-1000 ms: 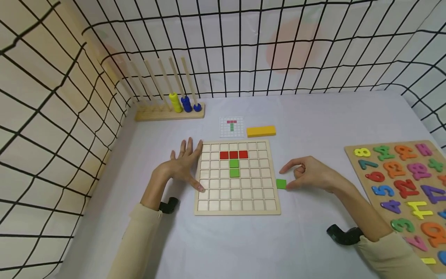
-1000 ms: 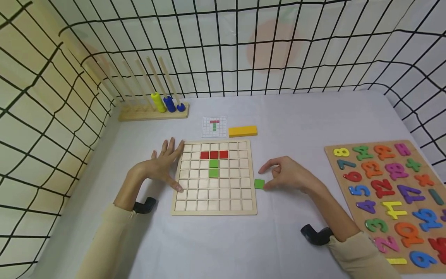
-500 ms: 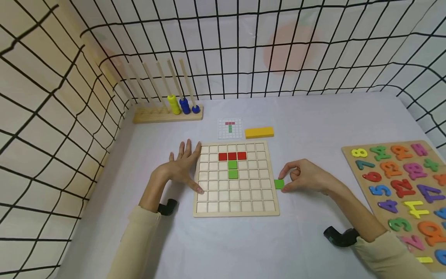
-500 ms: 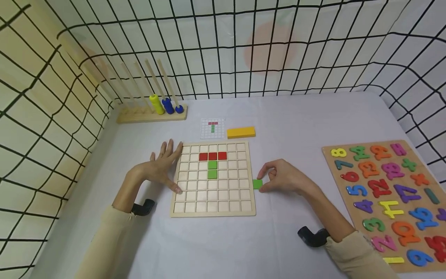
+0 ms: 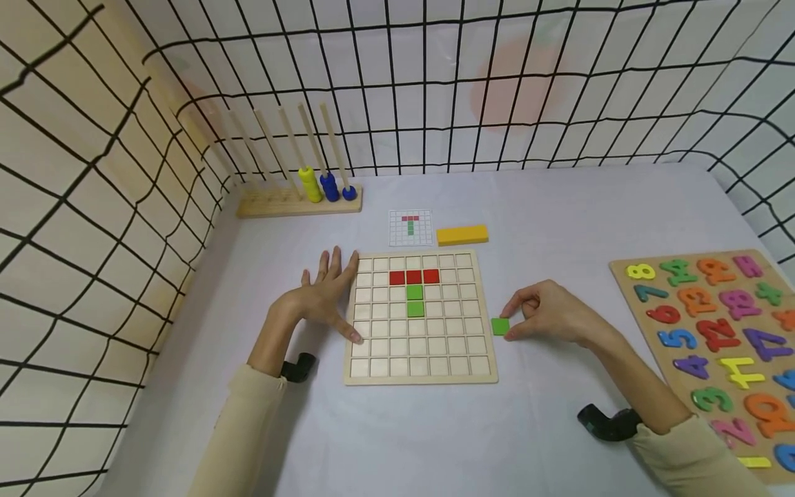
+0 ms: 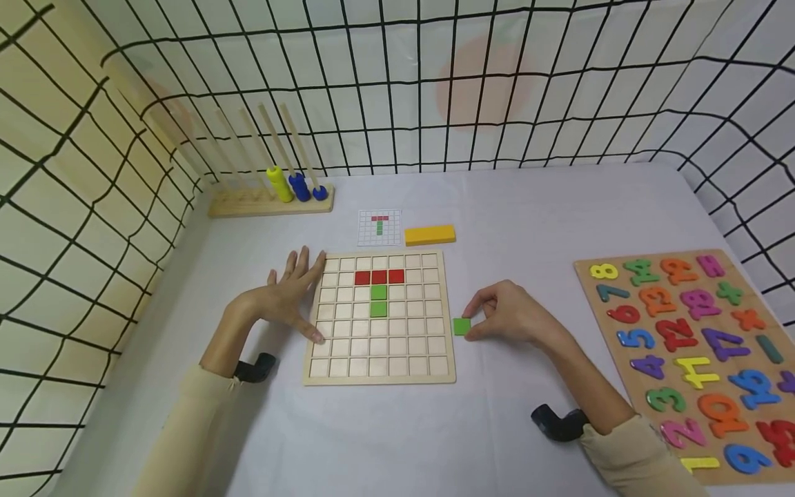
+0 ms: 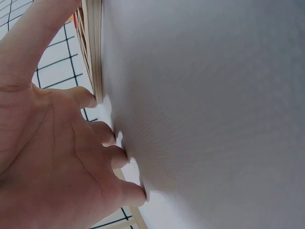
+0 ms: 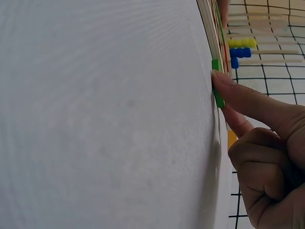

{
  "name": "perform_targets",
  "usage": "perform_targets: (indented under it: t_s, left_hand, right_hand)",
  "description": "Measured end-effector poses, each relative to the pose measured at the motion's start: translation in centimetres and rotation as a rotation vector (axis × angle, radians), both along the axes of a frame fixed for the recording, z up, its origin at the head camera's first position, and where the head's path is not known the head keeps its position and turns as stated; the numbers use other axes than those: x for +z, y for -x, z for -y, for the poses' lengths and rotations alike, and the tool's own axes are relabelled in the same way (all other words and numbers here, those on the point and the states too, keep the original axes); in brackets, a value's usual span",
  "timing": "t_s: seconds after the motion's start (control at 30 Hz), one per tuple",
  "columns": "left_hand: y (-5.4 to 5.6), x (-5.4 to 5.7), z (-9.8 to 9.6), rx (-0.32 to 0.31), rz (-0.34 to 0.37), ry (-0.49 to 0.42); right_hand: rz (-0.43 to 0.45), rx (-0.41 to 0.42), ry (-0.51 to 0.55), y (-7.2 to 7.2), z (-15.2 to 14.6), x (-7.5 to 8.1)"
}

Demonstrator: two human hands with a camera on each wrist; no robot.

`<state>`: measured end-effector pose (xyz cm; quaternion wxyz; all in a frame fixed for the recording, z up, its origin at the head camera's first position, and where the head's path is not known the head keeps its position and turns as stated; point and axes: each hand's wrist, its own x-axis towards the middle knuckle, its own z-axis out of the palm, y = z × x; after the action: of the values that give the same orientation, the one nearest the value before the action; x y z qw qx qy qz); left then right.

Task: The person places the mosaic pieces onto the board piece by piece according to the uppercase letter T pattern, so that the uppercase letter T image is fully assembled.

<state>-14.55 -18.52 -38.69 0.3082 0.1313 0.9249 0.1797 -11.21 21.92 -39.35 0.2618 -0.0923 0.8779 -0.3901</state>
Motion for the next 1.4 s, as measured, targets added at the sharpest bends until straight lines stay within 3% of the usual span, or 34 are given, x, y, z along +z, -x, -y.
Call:
perform_targets:
  t_s: [0.23,0.5,0.87,1.27,1.4]
  left_hand:
    - [-0.1,0.0,0.1,-0.005,-0.001,-0.007]
    - [-0.1,0.1,0.0,-0.005,-0.003,-0.002]
    - [-0.1,0.1,0.0,0.002,0.001,-0.003]
    - [-0.1,-0.1,0.0,0.007,-0.005,0.003]
    - [0.0,-0.1,0.0,0.009,-0.005,-0.004]
  right_hand:
    - [0.009,0.005,0.002,0.0,-0.6,0.1]
    - [-0.035,-0.052,0.015,0.8,-0.4,1.3]
    - [-0.031,-0.013,0.093,1.3,5.3,2.5]
    - [-0.031,0.046,0.085,1.0,11.1,1.4]
    - [-0.046,0.055,0.04,0.8,12.2,1.3]
